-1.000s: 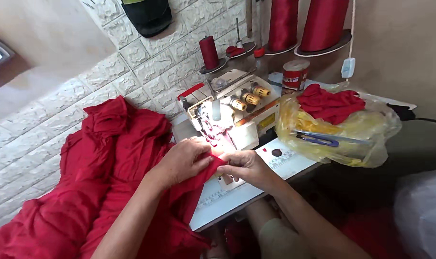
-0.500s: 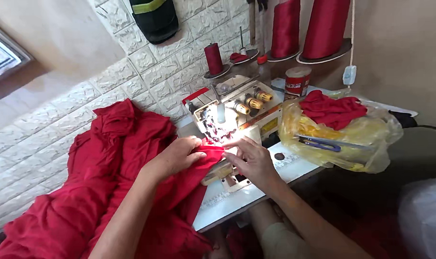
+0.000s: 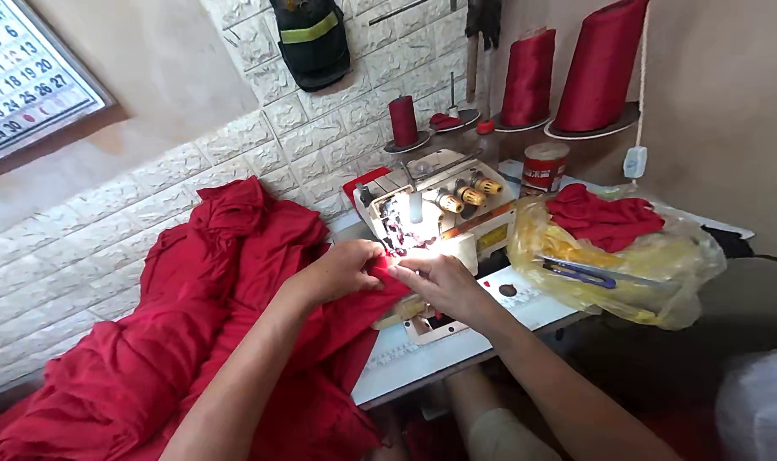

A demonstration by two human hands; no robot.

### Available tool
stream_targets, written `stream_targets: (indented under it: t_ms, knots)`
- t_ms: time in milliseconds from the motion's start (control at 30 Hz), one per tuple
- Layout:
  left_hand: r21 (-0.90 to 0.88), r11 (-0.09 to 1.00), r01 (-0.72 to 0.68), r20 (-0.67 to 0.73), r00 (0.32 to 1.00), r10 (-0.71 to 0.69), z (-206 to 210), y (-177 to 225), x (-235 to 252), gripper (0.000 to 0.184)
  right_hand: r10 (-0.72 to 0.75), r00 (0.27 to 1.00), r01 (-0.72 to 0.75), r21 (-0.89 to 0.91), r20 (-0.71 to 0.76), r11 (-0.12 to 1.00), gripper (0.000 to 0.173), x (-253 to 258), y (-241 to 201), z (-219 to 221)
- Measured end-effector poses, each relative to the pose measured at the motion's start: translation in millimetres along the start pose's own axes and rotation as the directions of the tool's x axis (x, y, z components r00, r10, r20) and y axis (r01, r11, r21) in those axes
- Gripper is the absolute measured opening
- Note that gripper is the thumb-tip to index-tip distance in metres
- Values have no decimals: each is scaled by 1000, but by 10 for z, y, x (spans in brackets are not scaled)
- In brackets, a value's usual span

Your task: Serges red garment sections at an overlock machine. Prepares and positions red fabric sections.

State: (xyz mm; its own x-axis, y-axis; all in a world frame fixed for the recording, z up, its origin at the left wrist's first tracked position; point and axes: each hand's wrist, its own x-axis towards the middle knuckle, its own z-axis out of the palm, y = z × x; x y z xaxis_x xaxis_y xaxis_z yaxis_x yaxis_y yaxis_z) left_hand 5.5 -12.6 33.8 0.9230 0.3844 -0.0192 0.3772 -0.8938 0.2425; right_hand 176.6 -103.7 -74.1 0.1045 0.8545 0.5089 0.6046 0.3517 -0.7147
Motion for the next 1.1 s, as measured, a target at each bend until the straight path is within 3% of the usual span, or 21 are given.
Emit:
stream_targets:
  t_ms: [167, 267, 433, 600, 767, 867, 967, 1100]
  knots:
    - [-37, 999, 21, 39, 999, -19, -27, 40, 12, 28, 99, 995, -95, 300, 1, 949, 11, 86, -154, -7]
    - [-73, 997, 25, 52, 998, -21, -45, 36, 3, 27, 148, 989, -143, 391, 17, 909, 4, 115, -192, -24]
    - [-76, 997, -22, 18, 1000, 23, -74, 9, -40, 28, 80, 993, -43, 375, -86, 926, 5, 145, -106, 30]
    - [45, 996, -80, -108, 991, 84, -128, -21, -104, 24, -40, 998, 47, 120, -54, 992, 19, 83, 118, 12]
    - [250, 954, -164, -253, 940, 228, 6, -119, -44, 32, 30, 988, 18, 299, -154, 954, 13, 101, 279, 85]
    - [244, 953, -179, -256, 936, 241, 16, -66, -53, 28, 52, 993, -6, 387, -109, 922, 25, 101, 278, 79]
    - [182, 949, -257, -179, 941, 288, 69, 91, -59, 27, -96, 995, 64, 540, 31, 839, 13, 1, 247, -7]
    - [134, 939, -318, -38, 945, 326, 185, 76, 28, 32, -134, 978, -11, 685, 159, 728, 10, -197, 322, -15]
